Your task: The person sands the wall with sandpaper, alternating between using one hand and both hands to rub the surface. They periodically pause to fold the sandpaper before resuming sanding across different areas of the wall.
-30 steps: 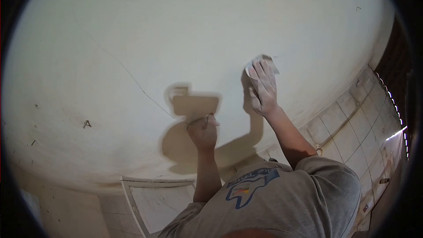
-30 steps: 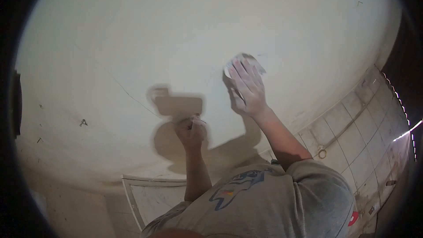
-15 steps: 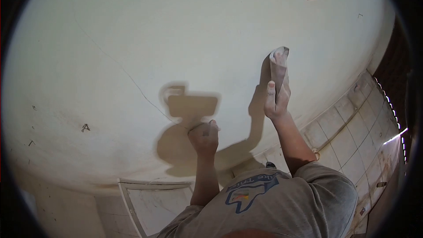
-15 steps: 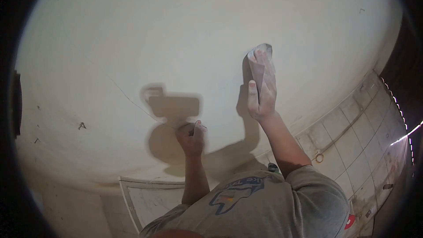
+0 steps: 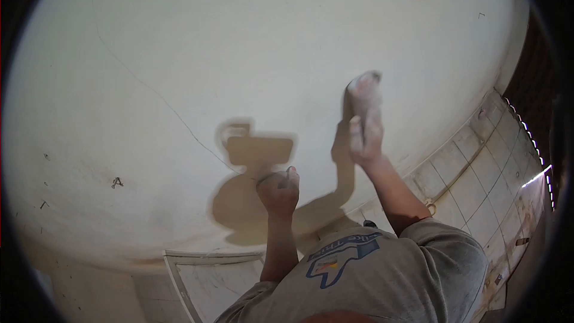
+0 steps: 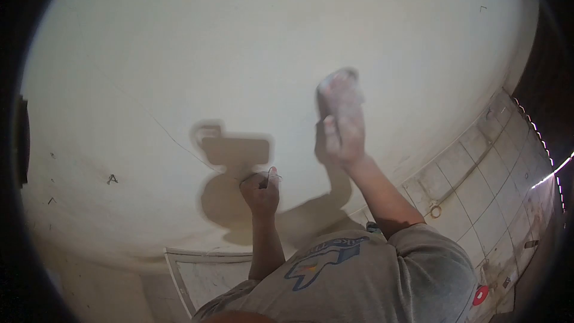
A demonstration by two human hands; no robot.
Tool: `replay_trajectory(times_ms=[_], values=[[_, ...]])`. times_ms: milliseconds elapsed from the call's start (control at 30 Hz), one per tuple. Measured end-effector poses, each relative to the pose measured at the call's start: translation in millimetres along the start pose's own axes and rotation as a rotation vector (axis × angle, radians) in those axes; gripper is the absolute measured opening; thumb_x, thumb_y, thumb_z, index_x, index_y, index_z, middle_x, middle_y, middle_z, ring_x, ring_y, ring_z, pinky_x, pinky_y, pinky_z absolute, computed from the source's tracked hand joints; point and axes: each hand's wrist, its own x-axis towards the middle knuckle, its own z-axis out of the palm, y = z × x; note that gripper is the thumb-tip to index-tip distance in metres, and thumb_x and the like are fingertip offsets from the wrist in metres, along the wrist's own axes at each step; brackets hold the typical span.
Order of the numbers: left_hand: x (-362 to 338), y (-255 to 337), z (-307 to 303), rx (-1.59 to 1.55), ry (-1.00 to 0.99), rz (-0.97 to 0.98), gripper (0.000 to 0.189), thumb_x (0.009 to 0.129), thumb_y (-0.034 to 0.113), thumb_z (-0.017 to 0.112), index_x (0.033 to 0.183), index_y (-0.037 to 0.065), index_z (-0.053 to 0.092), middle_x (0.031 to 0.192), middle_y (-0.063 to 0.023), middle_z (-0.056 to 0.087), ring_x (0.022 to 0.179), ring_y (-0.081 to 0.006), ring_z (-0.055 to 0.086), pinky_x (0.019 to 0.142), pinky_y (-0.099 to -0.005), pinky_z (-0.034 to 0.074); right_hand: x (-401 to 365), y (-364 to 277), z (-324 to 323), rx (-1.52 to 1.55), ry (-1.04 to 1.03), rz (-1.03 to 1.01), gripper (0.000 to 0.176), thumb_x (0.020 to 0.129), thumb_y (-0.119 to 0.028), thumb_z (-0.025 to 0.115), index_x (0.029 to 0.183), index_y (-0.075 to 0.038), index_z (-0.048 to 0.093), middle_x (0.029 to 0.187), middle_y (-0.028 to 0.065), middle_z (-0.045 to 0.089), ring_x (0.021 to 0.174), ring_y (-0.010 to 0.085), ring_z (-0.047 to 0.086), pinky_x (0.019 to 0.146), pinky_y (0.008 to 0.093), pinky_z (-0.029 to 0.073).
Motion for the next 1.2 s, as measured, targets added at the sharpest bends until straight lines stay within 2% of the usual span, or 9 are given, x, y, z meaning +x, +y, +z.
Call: replay_trajectory(times_ms=[200, 400, 500, 600, 767, 867, 1000, 1167, 1200], values=[[-0.3, -3.8, -0.6, 0.006, -0.001, 0.009, 0.04, 0.082, 0.007, 0.074, 0.053, 0.002, 0.048, 0.052, -0.0154, 0.048, 0.044, -0.0327, 0.041, 0.048, -0.0416, 0.037, -46.1, 44.1, 6.6, -0.15, -0.103, -0.122, 0.054, 0.091, -0.011, 0.058, 0.144, 0.001, 0.056, 0.154, 0.0218, 0.049, 0.146, 0.0437, 0.041, 0.121, 0.0549, 0.029], [0.1, -4.4, 1.4, 0.012, 0.006, 0.007, 0.038, 0.083, 0.008, 0.072, 0.053, 0.001, 0.051, 0.053, -0.0169, 0.05, 0.045, -0.0334, 0.046, 0.049, -0.0415, 0.039, 38.4, 42.8, -1.0, -0.03, 0.366, 0.091, 0.054, 0.092, -0.008, 0.058, 0.145, 0.004, 0.054, 0.155, 0.0213, 0.048, 0.148, 0.0441, 0.038, 0.124, 0.0547, 0.024], [2.2, -3.4, 2.6, -0.024, 0.017, -0.002, 0.037, 0.084, 0.009, 0.071, 0.053, 0.001, 0.052, 0.053, -0.017, 0.05, 0.044, -0.032, 0.046, 0.05, -0.0411, 0.039, 39.5, 23.2, 3.4, -0.061, 0.245, 0.017, 0.054, 0.092, -0.008, 0.058, 0.145, 0.003, 0.055, 0.154, 0.0217, 0.05, 0.147, 0.0449, 0.04, 0.123, 0.055, 0.025], [2.5, -1.2, 0.9, -0.02, 0.013, -0.008, 0.037, 0.085, 0.009, 0.071, 0.054, 0.0, 0.053, 0.053, -0.0163, 0.051, 0.044, -0.0301, 0.047, 0.05, -0.0402, 0.04, 13.5, -1.7, 5.1, -0.003, -0.118, -0.167, 0.051, 0.09, -0.008, 0.061, 0.141, -0.001, 0.06, 0.149, 0.0216, 0.055, 0.143, 0.0455, 0.045, 0.121, 0.0552, 0.03], [-2.6, -15.2, 0.0, 0.039, -0.036, -0.003, 0.019, 0.086, 0.001, 0.072, 0.067, -0.001, 0.073, 0.064, -0.009, 0.068, 0.055, -0.0153, 0.061, 0.056, -0.0298, 0.047, 13.8, 21.6, -6.0, -0.063, 0.047, -0.075, 0.054, 0.09, -0.005, 0.059, 0.144, 0.001, 0.057, 0.153, 0.0225, 0.05, 0.146, 0.0449, 0.041, 0.122, 0.0537, 0.029], [-0.9, -11.8, 2.7, -0.059, 0.017, -0.01, 0.038, 0.086, 0.009, 0.07, 0.054, 0.0, 0.053, 0.054, -0.0135, 0.052, 0.046, -0.0291, 0.048, 0.053, -0.0403, 0.042, 42.7, 35.5, -9.0, -0.077, 0.184, 0.008, 0.057, 0.09, -0.002, 0.057, 0.147, 0.001, 0.053, 0.157, 0.0228, 0.045, 0.15, 0.0446, 0.035, 0.123, 0.0525, 0.024], [3.8, -0.2, -2.9, -0.007, 0.02, 0.074, 0.034, 0.087, 0.011, 0.069, 0.057, -0.001, 0.058, 0.056, -0.0154, 0.056, 0.049, -0.0322, 0.052, 0.055, -0.0413, 0.044, 50.2, 11.0, 8.0, -0.021, 0.124, -0.079, 0.063, 0.084, 0.002, 0.059, 0.147, 0.0, 0.053, 0.158, 0.022, 0.044, 0.152, 0.0453, 0.03, 0.125, 0.0521, 0.018], [6.1, 2.8, -5.3, 0.048, -0.024, 0.017, 0.03, 0.088, 0.013, 0.068, 0.061, 0.0, 0.064, 0.06, -0.0163, 0.061, 0.052, -0.0337, 0.058, 0.056, -0.0401, 0.046, -2.1, -22.4, 25.6, -0.025, -0.245, -0.119, 0.058, 0.085, -0.007, 0.056, 0.143, -0.004, 0.059, 0.155, 0.0205, 0.048, 0.146, 0.0462, 0.039, 0.123, 0.0544, 0.027], [7.1, 3.5, -6.3, 0.067, -0.037, 0.007, 0.029, 0.089, 0.014, 0.069, 0.063, 0.0, 0.066, 0.06, -0.0155, 0.063, 0.052, -0.032, 0.059, 0.057, -0.0393, 0.046, -5.5, -13.0, 26.3, -0.016, -0.176, -0.14, 0.058, 0.086, -0.007, 0.056, 0.144, -0.004, 0.059, 0.155, 0.0221, 0.047, 0.146, 0.0462, 0.039, 0.122, 0.0545, 0.027]])
